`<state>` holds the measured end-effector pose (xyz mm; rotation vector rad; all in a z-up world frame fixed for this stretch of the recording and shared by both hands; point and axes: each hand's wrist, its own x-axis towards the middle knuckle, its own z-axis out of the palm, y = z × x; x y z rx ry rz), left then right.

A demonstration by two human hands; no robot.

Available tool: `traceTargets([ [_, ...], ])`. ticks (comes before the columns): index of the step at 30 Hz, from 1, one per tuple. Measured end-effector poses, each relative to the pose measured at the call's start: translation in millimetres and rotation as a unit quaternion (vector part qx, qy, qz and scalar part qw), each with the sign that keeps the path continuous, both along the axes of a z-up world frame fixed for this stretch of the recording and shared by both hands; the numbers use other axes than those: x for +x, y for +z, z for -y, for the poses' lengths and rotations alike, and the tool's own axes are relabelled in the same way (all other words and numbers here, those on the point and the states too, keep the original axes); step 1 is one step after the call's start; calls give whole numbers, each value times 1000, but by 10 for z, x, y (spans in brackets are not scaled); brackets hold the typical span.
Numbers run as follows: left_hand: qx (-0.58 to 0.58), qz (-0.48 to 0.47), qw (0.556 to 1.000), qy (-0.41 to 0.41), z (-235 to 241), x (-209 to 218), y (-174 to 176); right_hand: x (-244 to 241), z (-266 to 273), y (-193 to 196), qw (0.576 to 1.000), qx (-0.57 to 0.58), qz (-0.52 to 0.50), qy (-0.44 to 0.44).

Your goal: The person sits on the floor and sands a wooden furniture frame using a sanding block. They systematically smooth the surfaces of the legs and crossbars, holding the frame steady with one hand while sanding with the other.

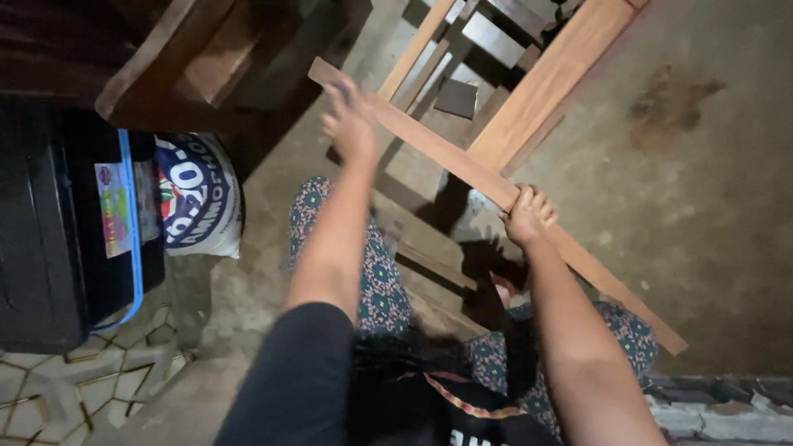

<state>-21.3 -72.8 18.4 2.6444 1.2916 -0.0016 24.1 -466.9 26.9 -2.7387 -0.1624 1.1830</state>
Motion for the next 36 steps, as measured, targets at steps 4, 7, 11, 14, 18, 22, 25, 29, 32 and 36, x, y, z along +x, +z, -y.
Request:
traceTargets([
  [4, -162, 53, 985, 12, 1701, -265, -255, 14, -9, 15, 1000, 6, 6, -1],
  [7, 63, 146, 932, -324, 2366, -334, 152, -9, -16, -1, 1000, 5, 7, -5],
  [11, 60, 154, 912, -375, 1919, -260, -81, 20, 108, 30, 999, 48, -5, -17],
  [14, 83, 71, 952, -287, 1130, -239, -62, -15, 348, 425, 994, 95, 2, -52],
  [18, 12, -60, 992, -108, 1068, -121, -239, -141, 1017, 850, 995, 73, 32, -60],
  [22, 15, 32, 979, -202, 2877, -251, 324, -269, 1436, 735, 990, 39, 19, -135],
  [25, -269, 29, 953, -138, 3757, -401, 503, -327, 1572, 562, 993, 36, -3, -116],
  [29, 38, 117, 874, -470, 3475, -482, 191, -419, 1729, 265, 996, 13, 32, -80],
  [32, 85, 70, 916, -385, 2748, -321, 291, -443, 1928, -88, 996, 24, 50, -74],
  [36, 91, -89, 980, -156, 1822, -367, -189, -385, 1889, -11, 997, 37, 8, -70],
])
